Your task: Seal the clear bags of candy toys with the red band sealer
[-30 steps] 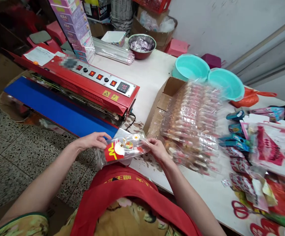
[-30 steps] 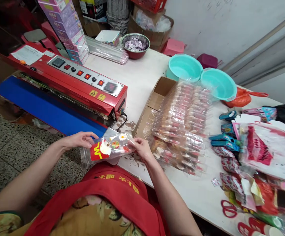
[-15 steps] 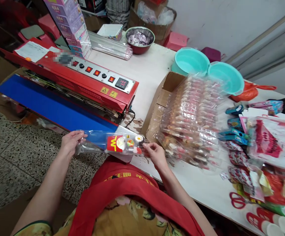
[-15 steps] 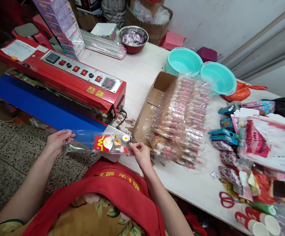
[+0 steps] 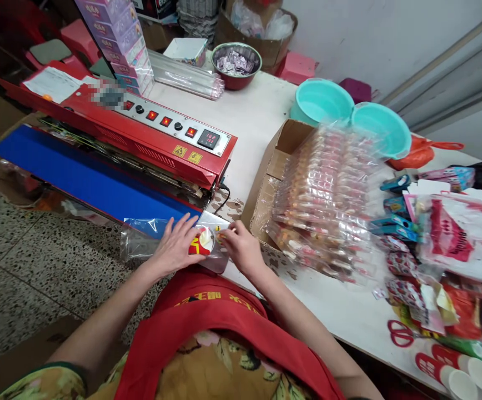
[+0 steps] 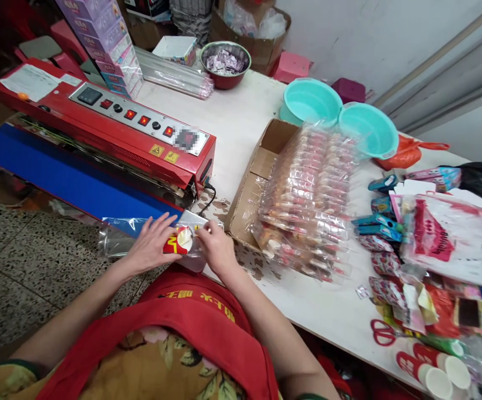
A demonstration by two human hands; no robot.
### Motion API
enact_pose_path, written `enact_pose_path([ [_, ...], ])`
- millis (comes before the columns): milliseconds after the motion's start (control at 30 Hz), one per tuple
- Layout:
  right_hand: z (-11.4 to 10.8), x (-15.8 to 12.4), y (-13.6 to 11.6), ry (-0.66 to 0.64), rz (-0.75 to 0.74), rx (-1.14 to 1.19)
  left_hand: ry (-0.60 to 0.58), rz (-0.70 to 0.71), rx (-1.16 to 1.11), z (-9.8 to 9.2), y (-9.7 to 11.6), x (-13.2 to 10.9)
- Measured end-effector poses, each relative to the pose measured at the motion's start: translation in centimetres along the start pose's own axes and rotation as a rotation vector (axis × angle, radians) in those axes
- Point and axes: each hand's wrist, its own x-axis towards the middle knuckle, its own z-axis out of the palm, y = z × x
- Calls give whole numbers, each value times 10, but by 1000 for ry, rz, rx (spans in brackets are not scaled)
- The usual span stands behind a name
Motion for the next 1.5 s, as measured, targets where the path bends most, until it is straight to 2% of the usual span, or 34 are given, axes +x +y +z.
enact_pose_path([
  [100, 10, 23, -17, -157, -100, -141, -55, -13, 7, 6, 5, 9],
  [233, 15, 35, -27, -225, -141, -185, -81, -58, 3, 2, 5, 13],
  [333, 4, 27, -16, -133, -101, -29, -96, -110, -2, -2, 10, 16],
  [467, -13, 0, 22, 205, 91, 372, -91, -160, -3, 0, 15, 19],
  [533, -13, -15, 39, 293, 196, 485, -83, -181, -1, 2, 15, 19],
  [633, 0, -27, 48, 308, 232, 516, -83, -185, -5, 3, 14, 20],
  [767, 19, -25, 45, 258, 206, 409, -104, -189, 1, 2, 14, 20],
  [900, 23, -28, 44, 244, 262, 374, -121, -197, 16, -1, 14, 17],
  [967, 23, -35, 43, 281, 275, 413, -103, -157, 24, -6, 11, 18],
  [1033, 26, -43, 41, 308, 316, 438, -114, -51, 19, -14, 9, 22],
  [1133, 38, -50, 36, 253, 398, 477, -234, 103, 17, -24, 6, 37],
  [1233, 50, -47, 32, 221, 439, 562, -361, 158, 61, -29, 8, 55],
  [1300, 55, -43, 30, 234, 457, 621, -404, 203, 90, -30, 10, 65],
  [1400, 55, -40, 30, 254, 469, 685, -415, 289, 97, -33, 10, 73],
  [1500, 53, -40, 29, 251, 431, 726, -370, 364, 59, -37, 10, 77],
])
